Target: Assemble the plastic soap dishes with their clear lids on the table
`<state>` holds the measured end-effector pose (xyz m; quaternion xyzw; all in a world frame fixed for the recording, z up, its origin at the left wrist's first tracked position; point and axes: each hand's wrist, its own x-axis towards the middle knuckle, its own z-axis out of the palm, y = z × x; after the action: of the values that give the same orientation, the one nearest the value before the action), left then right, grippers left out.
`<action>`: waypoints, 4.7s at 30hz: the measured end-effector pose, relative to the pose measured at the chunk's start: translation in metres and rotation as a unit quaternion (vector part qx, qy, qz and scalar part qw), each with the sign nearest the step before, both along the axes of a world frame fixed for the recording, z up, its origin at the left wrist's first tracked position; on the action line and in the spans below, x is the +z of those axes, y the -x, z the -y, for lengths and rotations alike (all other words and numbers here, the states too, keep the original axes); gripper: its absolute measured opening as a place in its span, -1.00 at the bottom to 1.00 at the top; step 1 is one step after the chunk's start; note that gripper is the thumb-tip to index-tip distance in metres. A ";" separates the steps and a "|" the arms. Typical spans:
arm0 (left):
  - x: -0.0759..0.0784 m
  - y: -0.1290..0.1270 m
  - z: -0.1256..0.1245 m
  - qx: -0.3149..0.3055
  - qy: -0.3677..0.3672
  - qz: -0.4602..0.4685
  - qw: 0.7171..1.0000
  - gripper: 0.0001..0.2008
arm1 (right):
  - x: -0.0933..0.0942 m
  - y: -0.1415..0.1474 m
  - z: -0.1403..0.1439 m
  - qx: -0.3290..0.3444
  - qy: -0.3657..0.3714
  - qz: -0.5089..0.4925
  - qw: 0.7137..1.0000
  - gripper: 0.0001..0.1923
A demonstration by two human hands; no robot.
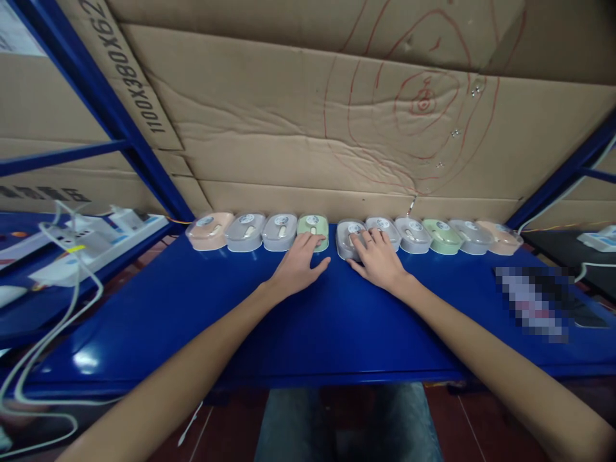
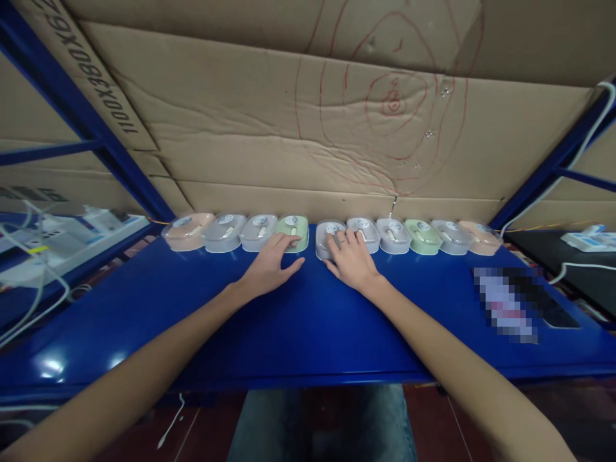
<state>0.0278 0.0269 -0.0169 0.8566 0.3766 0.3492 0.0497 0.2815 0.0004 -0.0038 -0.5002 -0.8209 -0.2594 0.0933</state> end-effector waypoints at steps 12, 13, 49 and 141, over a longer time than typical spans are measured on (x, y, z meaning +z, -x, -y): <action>0.003 0.014 -0.012 0.129 -0.108 -0.128 0.977 -0.52 | -0.003 -0.004 -0.029 -0.028 0.015 -0.030 0.999 -0.32; 0.003 0.014 -0.012 0.132 -0.105 -0.140 0.976 -0.49 | -0.003 -0.004 -0.028 -0.027 0.015 -0.034 0.999 -0.30; 0.032 0.000 0.029 -0.193 0.089 -0.029 0.977 -0.32 | 0.024 -0.019 0.040 0.197 0.230 -0.247 0.921 -0.27; 0.023 0.004 0.035 -0.159 0.230 -0.090 0.956 -0.10 | 0.000 -0.018 0.052 0.241 0.197 -0.278 0.908 -0.07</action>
<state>0.0235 -0.0084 0.0066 0.8986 0.3088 0.1620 0.2662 0.2991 -0.0515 -0.0040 -0.3471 -0.8916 0.0881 0.2773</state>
